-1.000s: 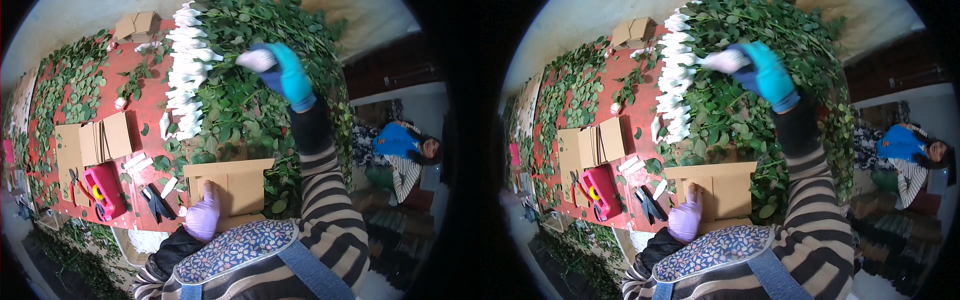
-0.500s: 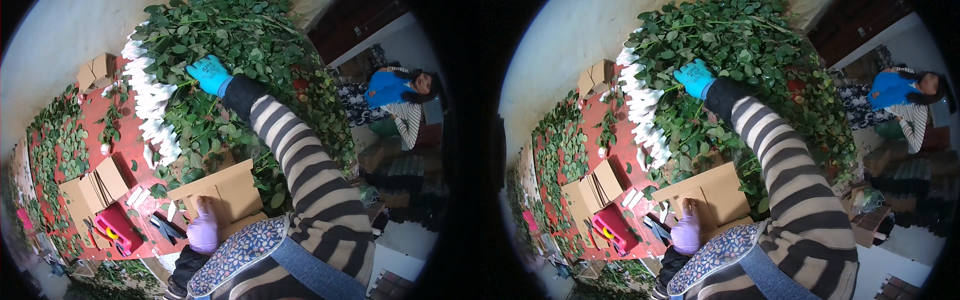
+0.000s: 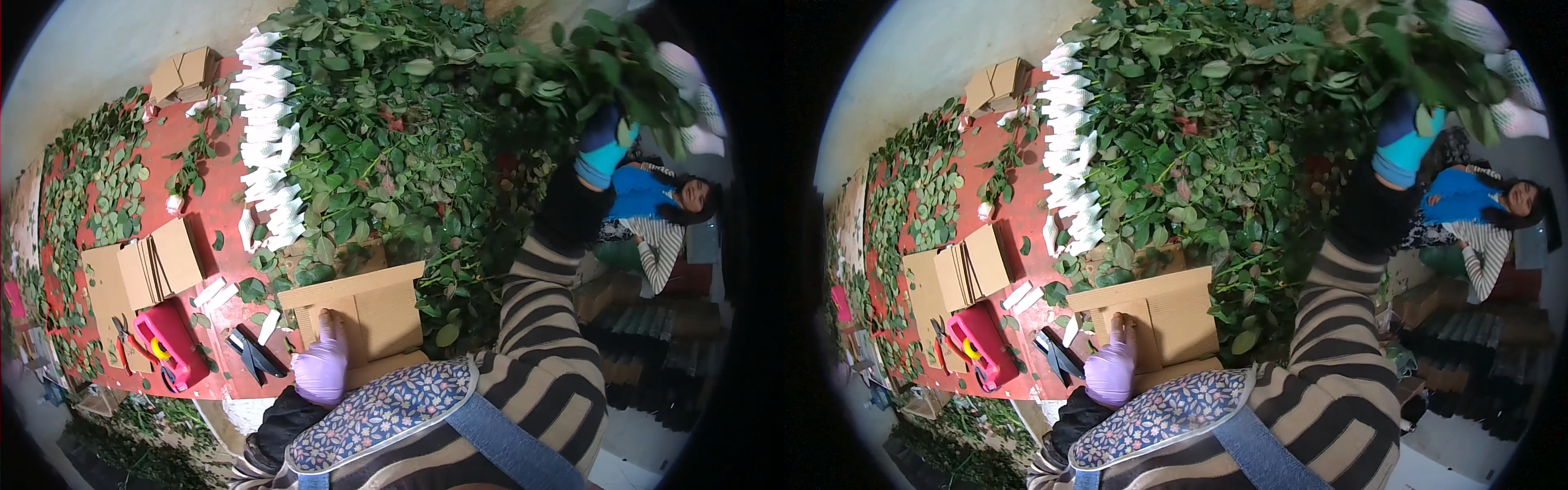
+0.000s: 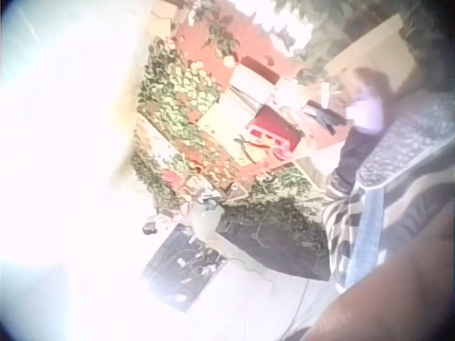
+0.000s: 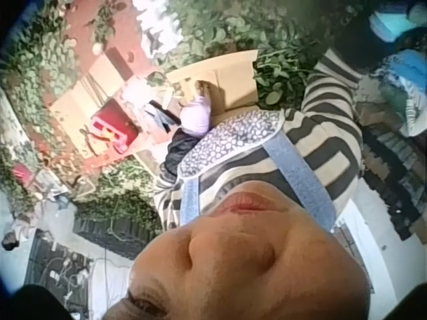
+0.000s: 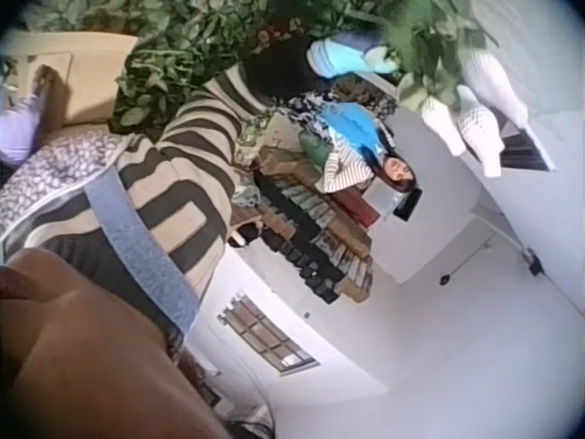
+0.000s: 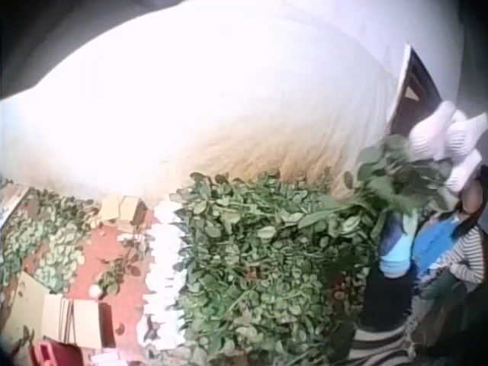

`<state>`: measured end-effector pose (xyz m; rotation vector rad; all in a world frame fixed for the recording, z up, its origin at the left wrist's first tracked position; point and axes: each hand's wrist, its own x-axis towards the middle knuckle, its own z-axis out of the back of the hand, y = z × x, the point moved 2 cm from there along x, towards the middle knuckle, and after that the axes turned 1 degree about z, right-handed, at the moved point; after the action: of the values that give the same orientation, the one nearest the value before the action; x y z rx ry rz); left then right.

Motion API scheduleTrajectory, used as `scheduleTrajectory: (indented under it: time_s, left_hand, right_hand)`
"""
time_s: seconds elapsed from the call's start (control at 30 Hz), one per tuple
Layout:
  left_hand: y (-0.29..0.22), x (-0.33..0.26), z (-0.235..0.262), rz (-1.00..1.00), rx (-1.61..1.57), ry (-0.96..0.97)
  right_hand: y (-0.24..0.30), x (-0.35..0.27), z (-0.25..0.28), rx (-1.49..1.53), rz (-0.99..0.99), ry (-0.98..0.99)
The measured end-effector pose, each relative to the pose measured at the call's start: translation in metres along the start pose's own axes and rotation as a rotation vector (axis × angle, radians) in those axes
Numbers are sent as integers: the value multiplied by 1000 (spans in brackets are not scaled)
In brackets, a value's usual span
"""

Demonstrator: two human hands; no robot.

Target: The person places a row of roses into a small cardboard box, arranges them neatly, and uses a stapler to secure the internal packing material.

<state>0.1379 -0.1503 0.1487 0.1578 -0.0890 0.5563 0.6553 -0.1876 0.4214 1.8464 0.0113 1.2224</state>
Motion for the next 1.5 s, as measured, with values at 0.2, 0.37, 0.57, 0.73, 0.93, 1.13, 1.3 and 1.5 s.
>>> scheduleTrajectory:
  time_s: [0.2, 0.37, 0.57, 0.73, 0.93, 1.13, 1.3, 1.5]
  left_hand:
    - [4, -1, 2, 19, 63, 131]
    - [4, 2, 6, 7, 95, -2]
    - [0, -4, -2, 55, 97, -7]
    - [3, 1, 1, 36, 93, 11]
    - [5, -3, 5, -16, 141, 8]
    - [12, 4, 13, -102, 60, 17]
    - [19, -5, 3, -50, 55, 112]
    - [11, 5, -3, -112, 36, 23]
  right_hand:
    - [-94, -31, -171, -768, -133, 892]
    - [-100, -11, -197, -987, 307, 712]
    - [-88, -31, -221, -846, 428, 713]
    - [-139, -78, -210, -1412, 157, 1255]
    - [-159, -141, -247, -1482, 144, 1354]
    - [-159, -136, -236, -1581, 123, 1160]
    - [-25, -92, -188, -1142, 240, 716]
    - [146, -35, 116, -815, 243, -171]
